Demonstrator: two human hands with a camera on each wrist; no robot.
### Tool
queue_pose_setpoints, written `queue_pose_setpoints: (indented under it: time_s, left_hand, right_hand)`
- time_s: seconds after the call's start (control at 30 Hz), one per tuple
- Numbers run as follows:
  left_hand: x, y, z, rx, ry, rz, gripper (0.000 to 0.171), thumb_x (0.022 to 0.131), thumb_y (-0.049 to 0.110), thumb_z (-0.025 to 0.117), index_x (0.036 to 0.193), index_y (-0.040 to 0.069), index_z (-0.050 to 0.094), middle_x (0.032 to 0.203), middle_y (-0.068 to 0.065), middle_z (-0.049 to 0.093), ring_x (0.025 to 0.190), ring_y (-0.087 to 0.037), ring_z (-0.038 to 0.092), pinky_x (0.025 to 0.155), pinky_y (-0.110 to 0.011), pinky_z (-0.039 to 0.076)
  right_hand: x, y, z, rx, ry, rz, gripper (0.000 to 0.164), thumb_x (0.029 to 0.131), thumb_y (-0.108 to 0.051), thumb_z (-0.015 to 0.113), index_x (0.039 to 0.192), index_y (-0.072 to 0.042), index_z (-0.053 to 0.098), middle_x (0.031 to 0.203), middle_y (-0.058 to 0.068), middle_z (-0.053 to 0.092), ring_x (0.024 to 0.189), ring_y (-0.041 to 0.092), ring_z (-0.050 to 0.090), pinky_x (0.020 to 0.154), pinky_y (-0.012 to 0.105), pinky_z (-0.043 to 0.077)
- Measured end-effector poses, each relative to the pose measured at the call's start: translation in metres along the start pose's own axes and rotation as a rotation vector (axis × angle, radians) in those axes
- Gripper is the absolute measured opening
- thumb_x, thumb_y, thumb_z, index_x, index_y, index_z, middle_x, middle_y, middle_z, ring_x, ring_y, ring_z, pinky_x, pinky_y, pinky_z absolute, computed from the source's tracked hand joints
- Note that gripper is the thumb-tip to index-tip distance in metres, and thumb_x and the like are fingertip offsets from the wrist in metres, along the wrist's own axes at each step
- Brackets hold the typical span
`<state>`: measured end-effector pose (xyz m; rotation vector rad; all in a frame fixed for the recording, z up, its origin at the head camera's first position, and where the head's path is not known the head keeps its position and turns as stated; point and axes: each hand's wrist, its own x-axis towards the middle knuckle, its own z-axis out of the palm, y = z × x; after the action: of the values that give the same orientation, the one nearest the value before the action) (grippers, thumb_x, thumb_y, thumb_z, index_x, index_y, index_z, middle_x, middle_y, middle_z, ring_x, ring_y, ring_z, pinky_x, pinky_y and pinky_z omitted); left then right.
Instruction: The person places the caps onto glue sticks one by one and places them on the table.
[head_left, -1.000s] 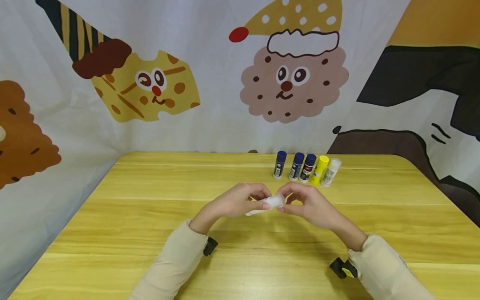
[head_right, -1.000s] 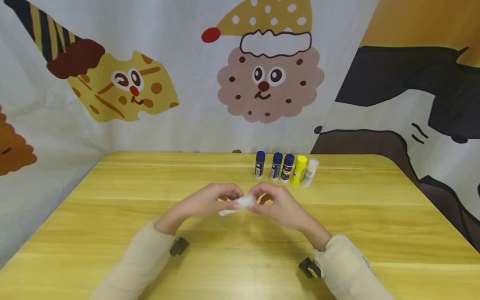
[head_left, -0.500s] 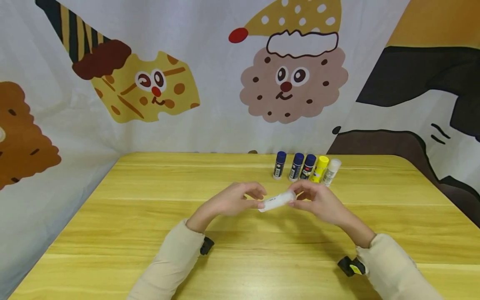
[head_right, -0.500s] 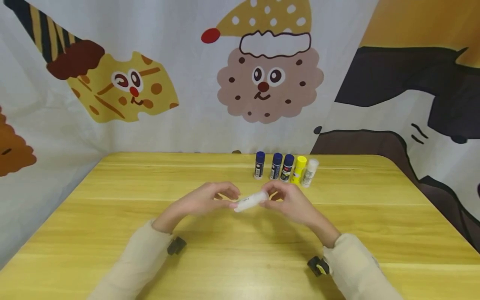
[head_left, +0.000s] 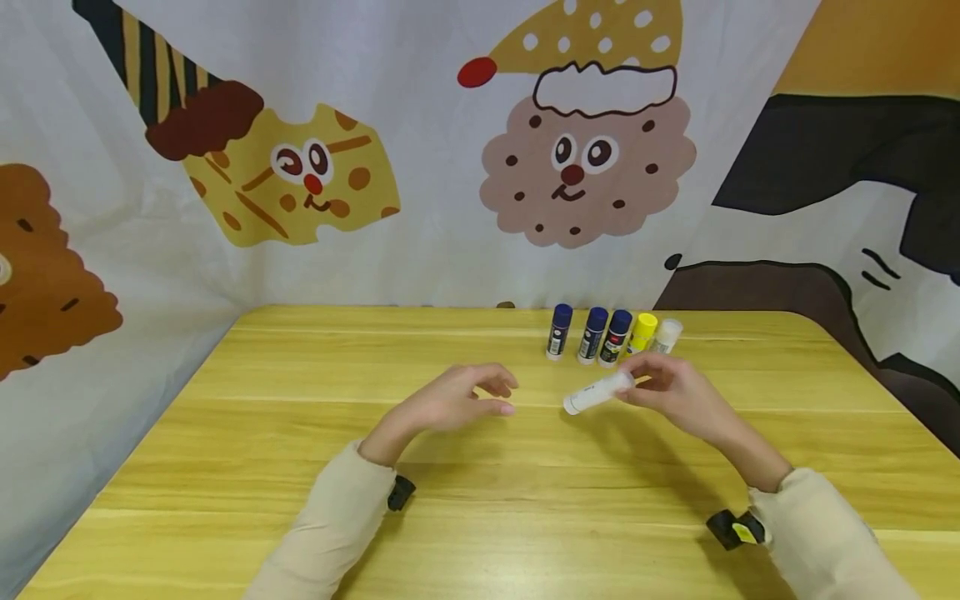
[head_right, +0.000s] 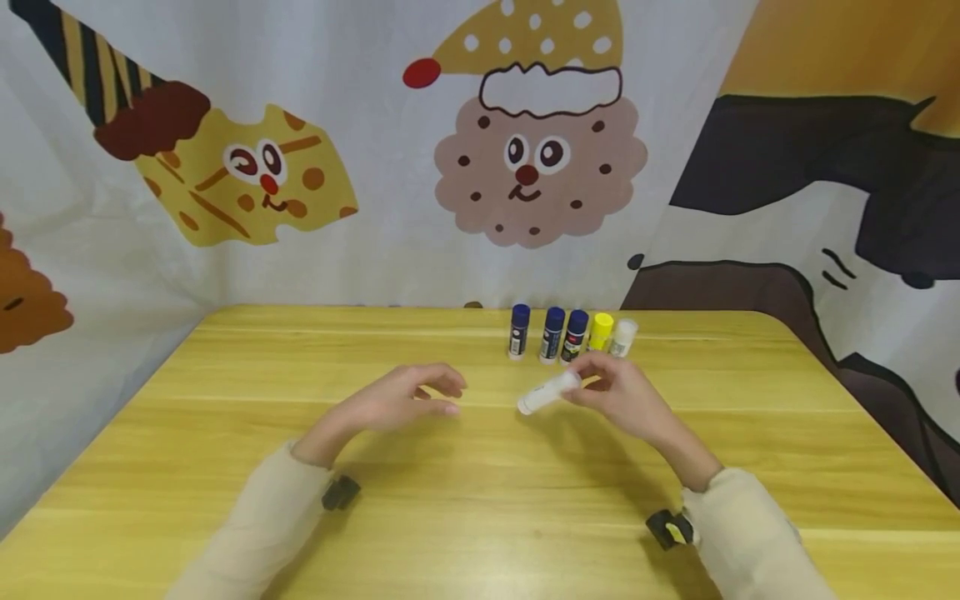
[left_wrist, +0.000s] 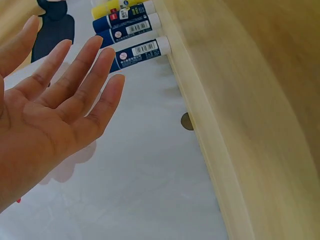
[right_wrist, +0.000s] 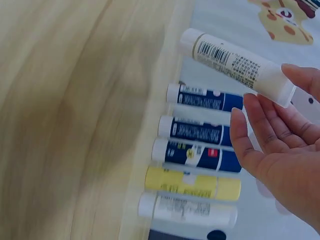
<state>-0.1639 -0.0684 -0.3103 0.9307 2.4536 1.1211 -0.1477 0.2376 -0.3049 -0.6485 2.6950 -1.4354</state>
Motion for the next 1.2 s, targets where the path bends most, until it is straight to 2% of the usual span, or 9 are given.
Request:
queue_pose_setpoints:
  time_s: [0.2,0.43,0.6,0.8,1.07,1.2]
  left_hand:
    - [-0.003,-0.005,-0.003,0.001,0.006,-0.002,0.033,0.092,0.025,0.057,0.118,0.006,0.054,0.113,-0.011,0.059,0.107,-0.022,0.053,0.091,-0.044,0.041]
    - [-0.008,-0.012,-0.006,0.004,0.017,-0.016,0.035,0.092,0.027,0.057,0.119,0.005,0.054,0.113,-0.011,0.059,0.106,-0.021,0.053,0.090,-0.041,0.041]
    - [-0.012,-0.018,-0.009,-0.011,0.027,-0.022,0.035,0.091,0.027,0.057,0.119,0.005,0.054,0.114,-0.012,0.058,0.107,-0.022,0.052,0.090,-0.042,0.041]
    - [-0.017,-0.021,-0.013,-0.033,0.029,-0.035,0.034,0.092,0.026,0.057,0.120,0.007,0.053,0.114,-0.013,0.058,0.108,-0.023,0.052,0.091,-0.042,0.041]
    - [-0.024,-0.026,-0.018,-0.029,0.036,-0.056,0.037,0.092,0.027,0.056,0.122,0.006,0.051,0.116,-0.014,0.056,0.110,-0.025,0.050,0.091,-0.042,0.041]
    - [-0.027,-0.029,-0.021,-0.017,0.046,-0.068,0.037,0.092,0.028,0.056,0.122,0.007,0.051,0.116,-0.014,0.057,0.110,-0.026,0.050,0.091,-0.041,0.041]
  right_hand:
    - [-0.002,0.008,-0.012,-0.069,0.031,0.059,0.021,0.086,-0.009,0.064,0.100,0.005,0.058,0.100,0.017,0.057,0.087,0.025,0.061,0.068,0.026,0.051]
    - [-0.005,0.017,-0.026,-0.113,0.080,0.095,0.024,0.086,-0.010,0.063,0.102,0.006,0.056,0.101,0.019,0.058,0.082,0.013,0.060,0.068,0.024,0.050]
    - [-0.006,0.024,-0.035,-0.176,0.121,0.133,0.028,0.088,-0.018,0.063,0.103,0.004,0.057,0.104,0.017,0.057,0.087,0.014,0.057,0.068,0.022,0.049]
    - [-0.007,0.031,-0.044,-0.231,0.168,0.166,0.030,0.088,-0.023,0.062,0.104,0.002,0.057,0.104,0.015,0.058,0.089,0.008,0.052,0.067,0.021,0.047]
    - [-0.008,0.039,-0.052,-0.265,0.198,0.210,0.035,0.090,-0.024,0.059,0.109,0.005,0.054,0.105,0.019,0.057,0.100,0.030,0.049,0.069,0.027,0.044]
    - [-0.006,0.043,-0.055,-0.262,0.215,0.227,0.038,0.090,-0.025,0.059,0.111,0.007,0.052,0.106,0.021,0.056,0.100,0.031,0.048,0.068,0.024,0.043]
